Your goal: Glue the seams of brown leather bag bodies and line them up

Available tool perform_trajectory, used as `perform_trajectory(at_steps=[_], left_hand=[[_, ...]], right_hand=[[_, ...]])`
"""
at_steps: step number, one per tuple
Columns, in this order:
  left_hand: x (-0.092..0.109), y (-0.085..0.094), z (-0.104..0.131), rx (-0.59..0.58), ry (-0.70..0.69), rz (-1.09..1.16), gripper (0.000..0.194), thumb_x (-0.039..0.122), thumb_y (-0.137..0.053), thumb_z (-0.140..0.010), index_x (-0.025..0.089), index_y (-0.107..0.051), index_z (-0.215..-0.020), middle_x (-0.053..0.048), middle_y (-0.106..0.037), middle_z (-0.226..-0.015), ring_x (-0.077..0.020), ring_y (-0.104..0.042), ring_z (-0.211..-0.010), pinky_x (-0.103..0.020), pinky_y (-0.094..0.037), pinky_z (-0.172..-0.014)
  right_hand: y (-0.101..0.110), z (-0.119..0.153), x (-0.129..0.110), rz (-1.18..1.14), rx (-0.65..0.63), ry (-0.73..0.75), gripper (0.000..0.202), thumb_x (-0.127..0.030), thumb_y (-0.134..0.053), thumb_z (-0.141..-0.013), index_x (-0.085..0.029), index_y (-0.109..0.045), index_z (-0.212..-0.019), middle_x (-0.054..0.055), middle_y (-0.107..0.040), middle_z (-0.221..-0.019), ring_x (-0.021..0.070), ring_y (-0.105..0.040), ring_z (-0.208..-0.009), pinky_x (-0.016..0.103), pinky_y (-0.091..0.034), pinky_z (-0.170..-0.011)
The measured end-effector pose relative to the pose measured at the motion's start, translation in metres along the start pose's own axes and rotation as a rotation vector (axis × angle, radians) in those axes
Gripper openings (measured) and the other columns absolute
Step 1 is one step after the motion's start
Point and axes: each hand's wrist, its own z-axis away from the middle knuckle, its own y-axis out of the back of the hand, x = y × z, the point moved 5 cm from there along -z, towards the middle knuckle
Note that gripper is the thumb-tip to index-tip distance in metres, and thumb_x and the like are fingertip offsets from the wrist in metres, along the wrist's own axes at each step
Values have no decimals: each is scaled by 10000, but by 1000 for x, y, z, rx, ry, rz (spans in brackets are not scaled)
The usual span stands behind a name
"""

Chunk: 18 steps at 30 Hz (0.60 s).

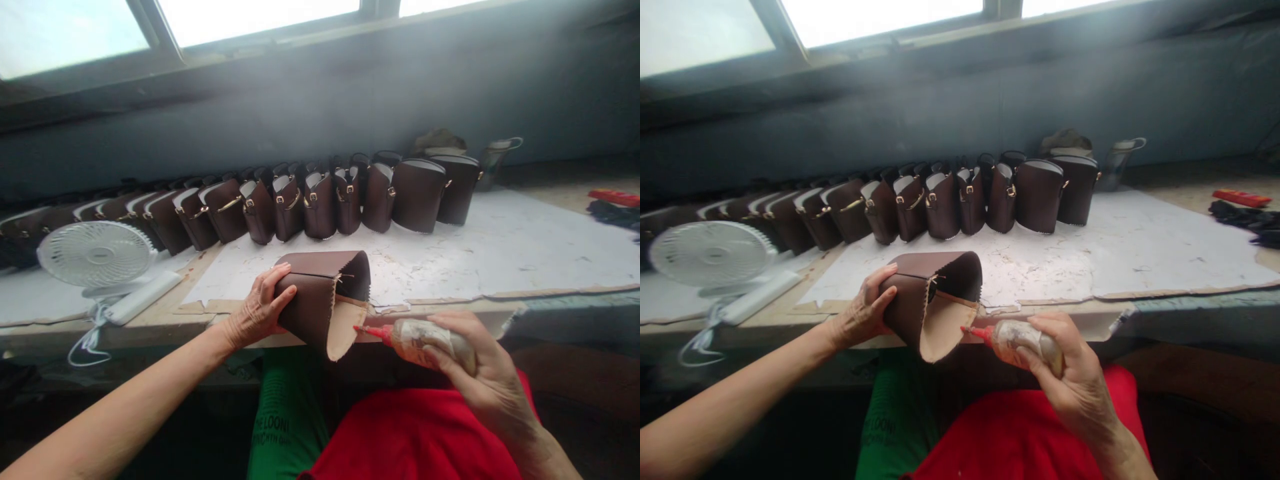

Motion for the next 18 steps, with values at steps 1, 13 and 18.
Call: perform_trajectory(at_steps=[1, 13, 18], left_hand=[[0, 0, 0, 2, -5, -1, 1259, 442, -909, -852, 278, -60, -1767, -289, -285, -1666, -474, -391, -1542, -726, -488, -1168], [13, 7, -9, 81, -3, -8, 1226, 244, -858, -836, 276, -60, -1766, -257, -401, -1524, -456, -482, -1425, -758, -533, -1089], [17, 11, -3, 60, -24, -44, 1225, 185, -855, -839, 256, -55, -1764, -270, -419, -1501, -448, -492, -1402, -746, -556, -1068]], right_hand=[[1, 1, -2, 10, 21, 6, 311, -213, -722, -1014, -273, -651, -1311, 74, -685, -1221, 196, -705, -1110, 261, -603, -930], [4, 4, 4, 70, -16, 79, 381, -177, -754, -988, -264, -628, -1336, 74, -681, -1214, 184, -725, -1084, 237, -614, -948], [-1, 10, -3, -21, -86, 46, 324, -193, -727, -999, -269, -652, -1306, 86, -690, -1211, 220, -741, -1082, 266, -643, -870]])
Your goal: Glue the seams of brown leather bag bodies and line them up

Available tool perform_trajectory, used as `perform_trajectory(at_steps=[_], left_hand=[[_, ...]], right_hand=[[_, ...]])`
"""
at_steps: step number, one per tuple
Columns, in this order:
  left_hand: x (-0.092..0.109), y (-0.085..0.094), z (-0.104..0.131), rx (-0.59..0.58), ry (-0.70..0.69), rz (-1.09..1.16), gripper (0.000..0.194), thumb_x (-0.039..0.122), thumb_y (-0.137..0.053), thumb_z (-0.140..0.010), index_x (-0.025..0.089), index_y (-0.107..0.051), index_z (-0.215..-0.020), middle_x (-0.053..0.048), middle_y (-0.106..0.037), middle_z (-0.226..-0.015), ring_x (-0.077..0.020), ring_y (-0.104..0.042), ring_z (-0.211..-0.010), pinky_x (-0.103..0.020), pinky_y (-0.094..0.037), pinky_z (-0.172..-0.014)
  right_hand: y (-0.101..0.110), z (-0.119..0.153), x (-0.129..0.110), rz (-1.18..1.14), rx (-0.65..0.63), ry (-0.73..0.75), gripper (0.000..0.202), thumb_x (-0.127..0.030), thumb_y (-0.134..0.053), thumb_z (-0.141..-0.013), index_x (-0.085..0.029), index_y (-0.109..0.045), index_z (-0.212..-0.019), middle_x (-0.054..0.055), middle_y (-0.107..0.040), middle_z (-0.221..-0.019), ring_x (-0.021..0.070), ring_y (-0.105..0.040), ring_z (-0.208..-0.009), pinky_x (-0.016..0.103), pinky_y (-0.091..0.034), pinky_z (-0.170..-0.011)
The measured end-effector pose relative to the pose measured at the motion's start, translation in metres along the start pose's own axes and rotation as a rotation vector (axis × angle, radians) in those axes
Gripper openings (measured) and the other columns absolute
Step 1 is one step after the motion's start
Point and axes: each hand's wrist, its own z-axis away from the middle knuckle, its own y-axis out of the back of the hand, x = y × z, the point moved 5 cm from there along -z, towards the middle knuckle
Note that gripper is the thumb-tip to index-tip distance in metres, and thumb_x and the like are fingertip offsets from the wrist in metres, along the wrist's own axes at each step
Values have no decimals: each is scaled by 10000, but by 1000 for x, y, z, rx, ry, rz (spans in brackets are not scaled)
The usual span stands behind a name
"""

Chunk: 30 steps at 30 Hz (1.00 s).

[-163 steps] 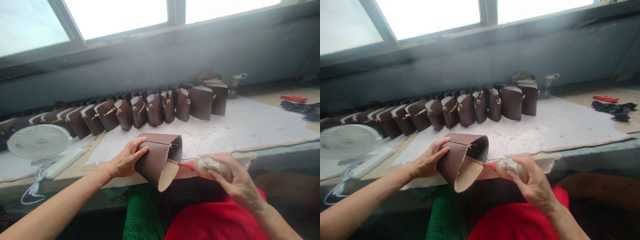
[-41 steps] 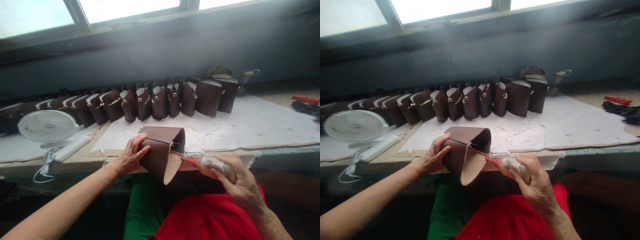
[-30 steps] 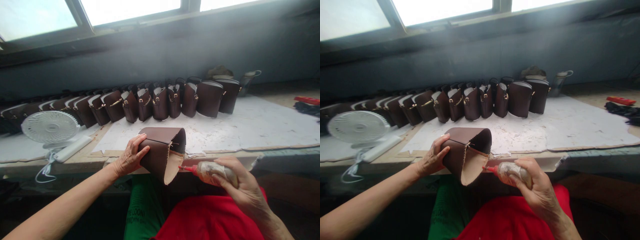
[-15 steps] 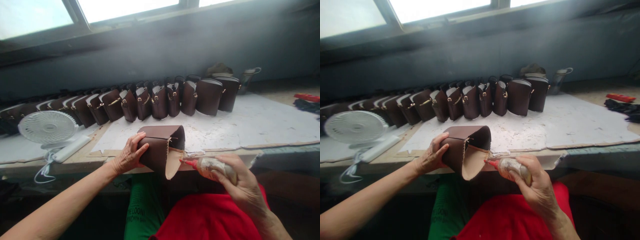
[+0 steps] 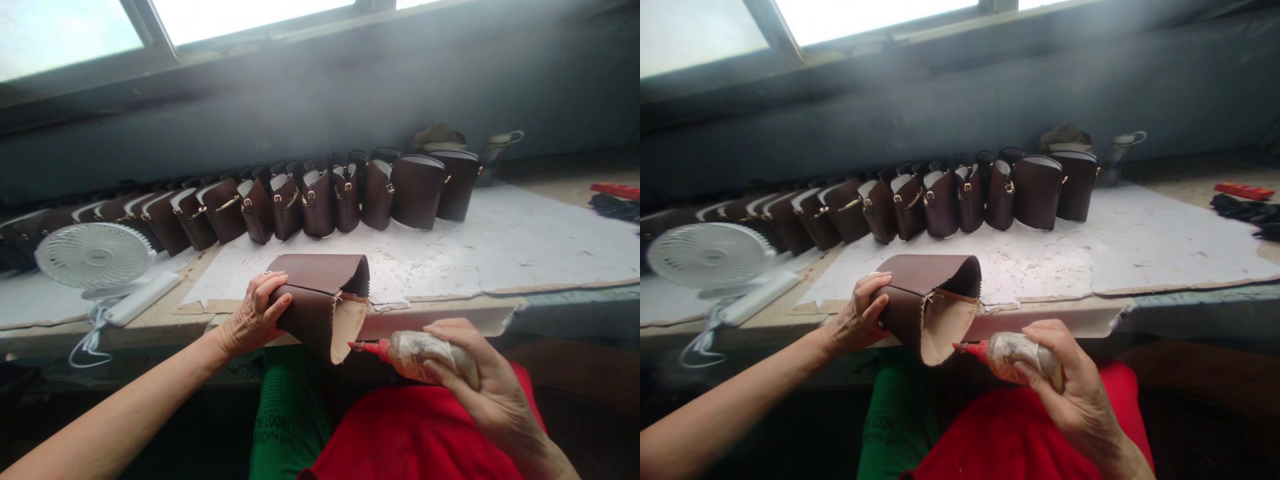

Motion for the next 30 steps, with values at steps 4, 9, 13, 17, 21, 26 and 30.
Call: perform_trajectory(at_steps=[4, 9, 13, 17, 21, 26, 30], left_hand=[[3, 1, 5, -16, 8, -22, 1214, 216, -869, -856, 264, -65, -1764, -268, -417, -1510, -448, -485, -1414, -743, -557, -1078], [8, 3, 8, 15, -4, -46, 1097, 265, -790, -940, 278, -66, -1764, -254, -425, -1499, -441, -475, -1437, -732, -558, -1075], [8, 2, 13, 37, 8, -51, 1020, 289, -748, -972, 322, -99, -1757, -221, -439, -1524, -408, -483, -1451, -693, -543, -1122], [9, 2, 17, 59, -18, -63, 922, 284, -680, -1009, 325, -138, -1754, -203, -448, -1524, -402, -494, -1459, -672, -528, -1146], [10, 2, 19, 66, -2, -59, 892, 275, -673, -1011, 351, -167, -1742, -194, -448, -1545, -398, -495, -1468, -674, -531, -1139], [11, 3, 21, 72, -4, -52, 831, 276, -649, -1026, 361, -213, -1728, -188, -460, -1540, -388, -507, -1458, -667, -526, -1147], [11, 5, 23, 87, -3, -49, 878, 323, -672, -1028, 348, -174, -1750, -199, -455, -1524, -409, -494, -1464, -677, -519, -1145]], right_hand=[[2, 5, -1, 19, 92, -54, 336, -187, -746, -990, -270, -656, -1303, 94, -684, -1234, 237, -735, -1105, 298, -639, -890], [-5, 10, -5, -73, 39, -56, 299, -201, -721, -1013, -269, -665, -1298, 85, -674, -1227, 205, -714, -1102, 250, -624, -890], [-1, 12, -8, -22, 121, -83, 339, -193, -754, -996, -277, -661, -1312, 75, -661, -1241, 186, -692, -1139, 219, -591, -937], [-6, 12, -10, -72, 8, -55, 303, -204, -723, -1013, -279, -665, -1302, 74, -670, -1219, 190, -713, -1092, 227, -615, -891], [-4, 14, -3, -25, 122, -87, 348, -192, -756, -988, -275, -663, -1313, 89, -664, -1246, 220, -704, -1137, 269, -614, -909], [-8, 16, -11, -79, 25, -83, 291, -217, -717, -1015, -279, -672, -1295, 86, -684, -1215, 214, -731, -1107, 251, -630, -889], [-5, 15, -20, -34, 57, -69, 290, -212, -712, -1007, -278, -673, -1287, 86, -699, -1196, 209, -743, -1080, 248, -636, -905]])
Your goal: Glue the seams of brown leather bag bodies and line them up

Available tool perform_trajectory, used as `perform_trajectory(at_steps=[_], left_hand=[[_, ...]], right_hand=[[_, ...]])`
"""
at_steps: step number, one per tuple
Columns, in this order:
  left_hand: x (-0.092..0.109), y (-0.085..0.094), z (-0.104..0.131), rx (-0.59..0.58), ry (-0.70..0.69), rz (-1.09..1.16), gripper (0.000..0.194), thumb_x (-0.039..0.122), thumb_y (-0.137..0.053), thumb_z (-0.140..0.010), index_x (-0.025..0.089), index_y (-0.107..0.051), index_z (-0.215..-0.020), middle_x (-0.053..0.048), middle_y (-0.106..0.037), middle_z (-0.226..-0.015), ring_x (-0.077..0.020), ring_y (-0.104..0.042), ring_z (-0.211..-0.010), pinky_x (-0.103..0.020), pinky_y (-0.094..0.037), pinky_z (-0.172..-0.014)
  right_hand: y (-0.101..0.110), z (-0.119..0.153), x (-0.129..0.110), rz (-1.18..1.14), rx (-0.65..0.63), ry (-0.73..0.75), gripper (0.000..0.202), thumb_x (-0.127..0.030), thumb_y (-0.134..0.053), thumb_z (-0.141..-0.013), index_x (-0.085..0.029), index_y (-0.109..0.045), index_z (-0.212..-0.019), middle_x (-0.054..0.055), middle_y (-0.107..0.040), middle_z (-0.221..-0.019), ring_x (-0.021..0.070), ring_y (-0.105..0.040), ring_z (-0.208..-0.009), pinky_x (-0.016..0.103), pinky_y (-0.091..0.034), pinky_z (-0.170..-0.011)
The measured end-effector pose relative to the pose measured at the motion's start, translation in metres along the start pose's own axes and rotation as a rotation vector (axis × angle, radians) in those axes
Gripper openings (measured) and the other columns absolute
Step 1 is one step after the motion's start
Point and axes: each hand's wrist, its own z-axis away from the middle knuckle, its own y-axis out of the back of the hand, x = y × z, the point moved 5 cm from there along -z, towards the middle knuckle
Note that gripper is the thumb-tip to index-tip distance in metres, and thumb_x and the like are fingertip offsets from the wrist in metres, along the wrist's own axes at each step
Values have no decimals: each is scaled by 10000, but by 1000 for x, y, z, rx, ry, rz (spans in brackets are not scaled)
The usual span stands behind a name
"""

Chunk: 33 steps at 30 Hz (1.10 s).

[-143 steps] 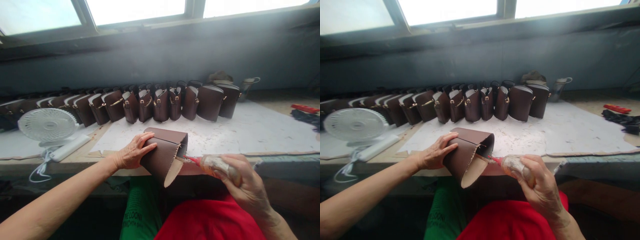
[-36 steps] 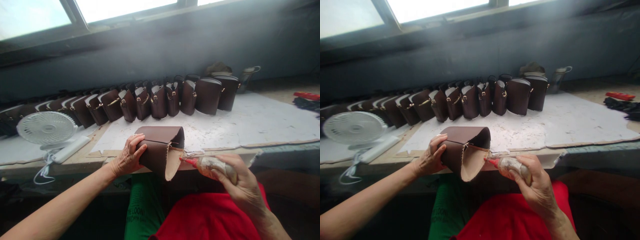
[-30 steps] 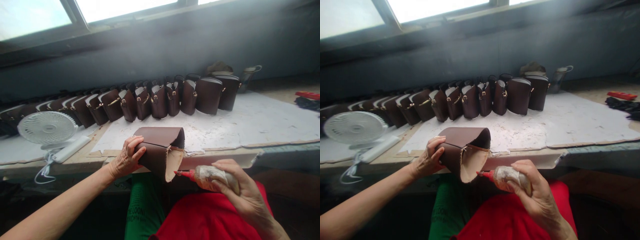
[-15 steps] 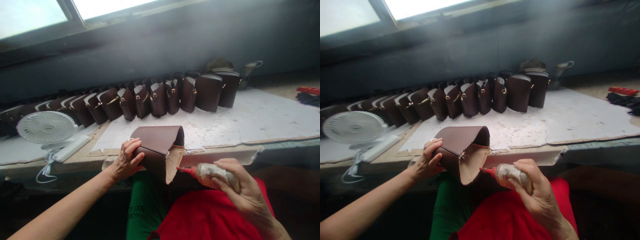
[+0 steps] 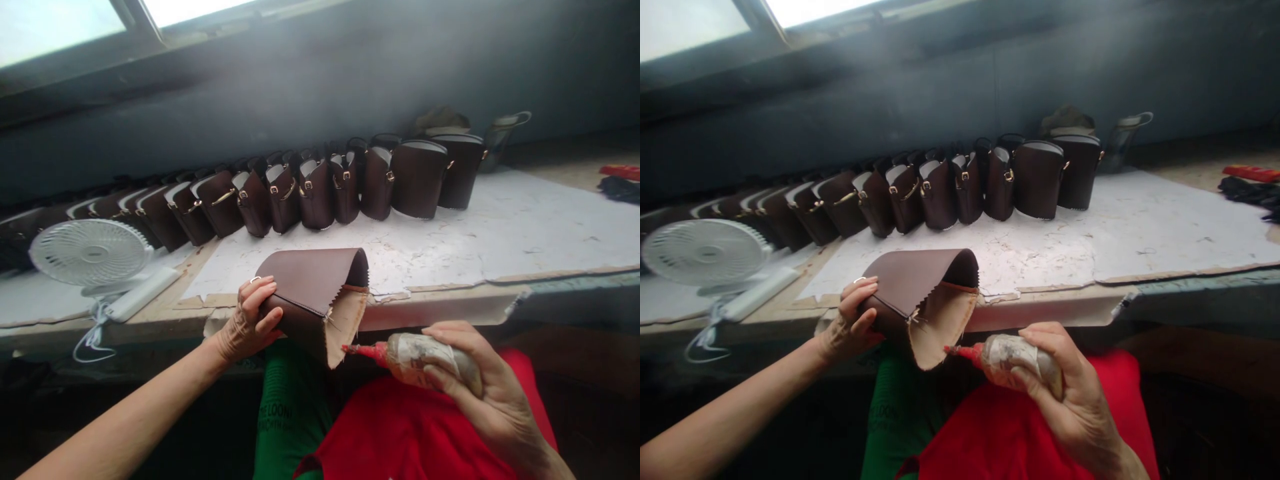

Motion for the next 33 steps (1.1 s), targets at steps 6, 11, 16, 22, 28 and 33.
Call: perform_trajectory(at_steps=[6, 11, 16, 22, 28, 33], left_hand=[[2, 0, 4, 48, 29, -3, 785, 471, -613, -1060, 371, -220, -1733, -183, -462, -1515, -430, -491, -1465, -693, -523, -1113], [6, -4, 8, 110, 39, -68, 724, 410, -616, -1052, 365, -300, -1702, -179, -491, -1506, -422, -545, -1412, -679, -518, -1094], [5, -6, 13, 102, 66, -96, 790, 391, -745, -977, 388, -351, -1661, -166, -513, -1477, -402, -597, -1338, -648, -552, -1051], [6, -5, 13, 124, 91, -108, 794, 426, -793, -958, 358, -386, -1637, -120, -536, -1288, -357, -623, -1247, -552, -641, -974], [8, -5, 3, 174, 127, -124, 923, 443, -879, -893, 274, -372, -1645, -118, -528, -1213, -329, -636, -1159, -492, -663, -918], [9, -5, -4, 203, 140, -127, 961, 491, -892, -875, 247, -367, -1642, -110, -511, -1188, -309, -617, -1091, -491, -662, -903]], right_hand=[[-4, 1, -8, 16, -41, 15, 284, -225, -713, -1011, -270, -661, -1286, 89, -689, -1186, 199, -752, -1059, 217, -644, -872], [-3, 2, -15, 59, -1, 34, 320, -182, -706, -1008, -265, -642, -1311, 99, -674, -1193, 196, -754, -1043, 229, -651, -870], [-6, 5, -14, 44, -15, 10, 306, -210, -706, -1013, -265, -643, -1308, 108, -680, -1217, 223, -752, -1074, 254, -659, -848], [-7, 7, -4, 85, 74, -16, 300, -201, -717, -1008, -267, -644, -1292, 82, -678, -1199, 197, -721, -1078, 250, -616, -922], [-8, -1, 4, 41, 68, -14, 296, -195, -721, -1009, -257, -644, -1288, 83, -674, -1206, 192, -700, -1109, 239, -599, -940], [-9, -8, 2, 27, 45, -7, 295, -184, -724, -1008, -259, -633, -1279, 71, -663, -1180, 170, -700, -1056, 208, -591, -904]])
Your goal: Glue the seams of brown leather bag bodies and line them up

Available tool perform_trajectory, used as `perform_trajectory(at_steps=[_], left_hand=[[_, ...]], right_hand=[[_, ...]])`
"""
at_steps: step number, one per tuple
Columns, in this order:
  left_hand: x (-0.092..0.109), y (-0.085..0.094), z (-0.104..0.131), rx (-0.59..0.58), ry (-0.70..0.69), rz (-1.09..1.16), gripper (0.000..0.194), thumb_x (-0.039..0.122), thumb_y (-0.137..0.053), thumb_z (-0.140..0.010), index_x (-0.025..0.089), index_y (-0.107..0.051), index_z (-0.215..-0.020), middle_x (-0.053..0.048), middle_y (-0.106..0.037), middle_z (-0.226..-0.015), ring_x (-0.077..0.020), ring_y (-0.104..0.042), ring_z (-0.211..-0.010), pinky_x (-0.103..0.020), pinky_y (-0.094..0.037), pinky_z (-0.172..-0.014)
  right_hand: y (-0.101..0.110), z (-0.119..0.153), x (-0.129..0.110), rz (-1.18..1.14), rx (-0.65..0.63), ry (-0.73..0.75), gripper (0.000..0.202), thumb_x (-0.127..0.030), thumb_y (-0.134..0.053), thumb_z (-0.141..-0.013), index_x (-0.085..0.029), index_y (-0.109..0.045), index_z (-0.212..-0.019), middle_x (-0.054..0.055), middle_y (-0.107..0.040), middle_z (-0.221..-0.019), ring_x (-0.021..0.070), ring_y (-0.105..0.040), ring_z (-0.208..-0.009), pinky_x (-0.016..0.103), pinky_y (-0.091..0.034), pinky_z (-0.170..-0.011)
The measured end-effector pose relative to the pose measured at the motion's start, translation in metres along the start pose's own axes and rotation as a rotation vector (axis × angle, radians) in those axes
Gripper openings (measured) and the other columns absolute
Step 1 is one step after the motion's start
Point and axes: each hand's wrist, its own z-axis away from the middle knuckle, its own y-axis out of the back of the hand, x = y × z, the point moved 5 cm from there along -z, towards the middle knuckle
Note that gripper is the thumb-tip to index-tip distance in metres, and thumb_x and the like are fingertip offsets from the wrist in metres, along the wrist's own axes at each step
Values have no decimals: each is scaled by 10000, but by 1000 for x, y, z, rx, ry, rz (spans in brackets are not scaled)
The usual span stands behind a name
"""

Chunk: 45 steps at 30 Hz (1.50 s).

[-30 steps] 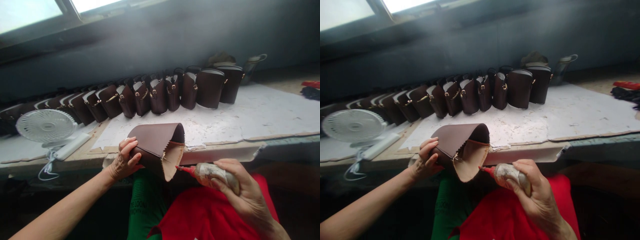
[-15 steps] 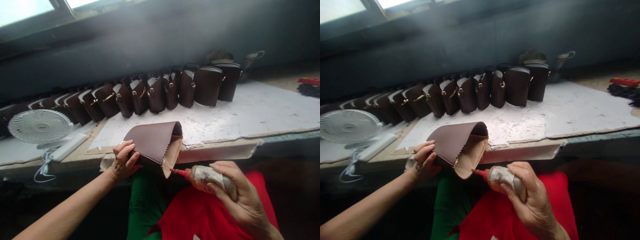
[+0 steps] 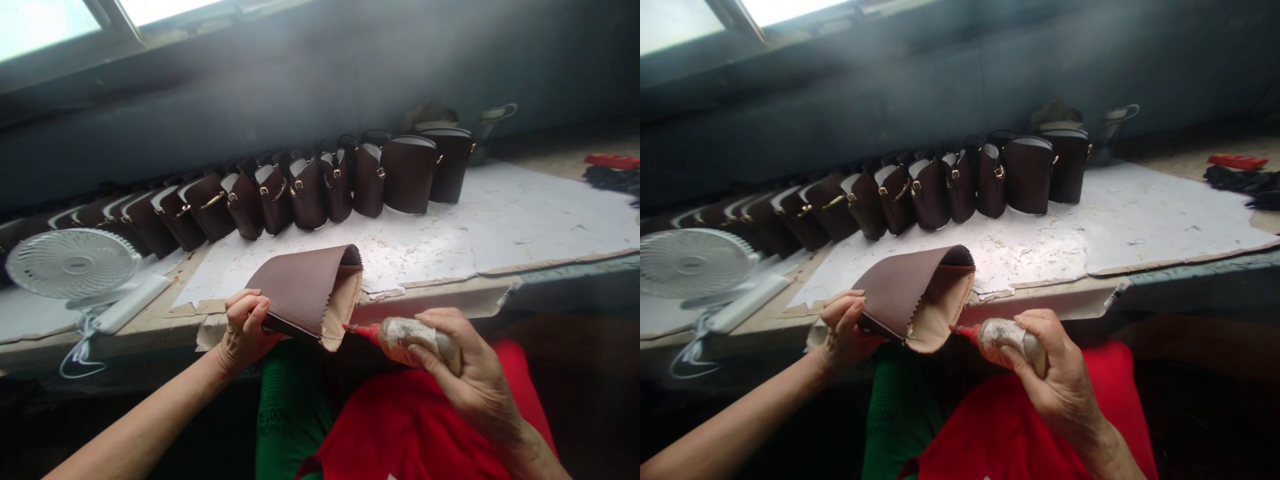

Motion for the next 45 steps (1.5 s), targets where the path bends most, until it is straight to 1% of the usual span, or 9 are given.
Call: perform_trajectory(at_steps=[3, 10, 15, 21, 26, 31, 36, 41, 45], left_hand=[[1, 1, -3, -5, 12, -26, 950, 472, -882, -887, 233, -357, -1641, -106, -498, -1180, -298, -616, -1076, -468, -659, -885], [1, 3, 4, 18, 36, -40, 721, 242, -817, -875, 211, -477, -1509, -86, -503, -1118, -254, -644, -985, -393, -636, -807], [2, 2, 16, 19, 99, -58, 763, 181, -834, -807, 208, -486, -1486, -97, -534, -1137, -258, -661, -976, -408, -620, -840], [7, 2, 17, 24, 111, -65, 802, 195, -825, -814, 193, -462, -1528, -105, -531, -1175, -253, -645, -988, -395, -613, -836], [9, 1, 18, 39, 121, -80, 842, 183, -848, -799, 165, -457, -1545, -112, -518, -1200, -251, -637, -1019, -387, -605, -860], [9, 2, 15, 7, 128, -46, 853, 216, -845, -831, 195, -439, -1581, -102, -502, -1200, -244, -628, -1032, -376, -618, -861], [10, 4, 11, -50, 165, -37, 817, 212, -828, -850, 194, -464, -1582, -118, -505, -1199, -266, -625, -1061, -387, -623, -871], [11, 5, 11, -90, 163, -50, 852, 184, -821, -849, 179, -449, -1616, -121, -486, -1197, -260, -606, -1059, -372, -616, -875], [12, 4, 12, -73, 163, -55, 872, 212, -825, -847, 183, -439, -1628, -116, -485, -1201, -263, -600, -1065, -373, -613, -866]], right_hand=[[-2, -1, -4, -62, -65, -5, 270, -210, -698, -1033, -260, -634, -1291, 66, -657, -1190, 153, -703, -1048, 183, -584, -913], [-2, 3, 3, -62, -36, -29, 289, -193, -718, -1014, -267, -633, -1280, 57, -655, -1189, 150, -689, -1074, 180, -559, -956], [-3, 2, 5, -74, -8, -51, 281, -206, -713, -1020, -276, -634, -1281, 45, -652, -1185, 144, -681, -1068, 174, -551, -956], [-8, 5, -1, -103, -79, -75, 264, -229, -693, -1038, -281, -624, -1288, 43, -654, -1198, 140, -692, -1069, 160, -563, -924], [-4, 11, -4, -36, -4, -62, 303, -182, -719, -1017, -270, -629, -1293, 55, -646, -1223, 139, -677, -1111, 172, -535, -1003], [-7, 12, -8, -119, -93, -79, 285, -206, -689, -1039, -268, -629, -1311, 64, -641, -1234, 146, -697, -1119, 164, -569, -946], [-2, 9, -8, -25, 2, -47, 309, -172, -715, -1014, -270, -630, -1295, 55, -652, -1215, 136, -681, -1119, 158, -541, -1000], [-7, 12, -12, -124, -105, -77, 279, -207, -687, -1041, -269, -619, -1304, 55, -643, -1223, 133, -699, -1099, 144, -564, -937], [-4, 12, -15, -63, -33, -61, 297, -188, -699, -1027, -271, -624, -1301, 53, -646, -1222, 131, -688, -1108, 145, -552, -969]])
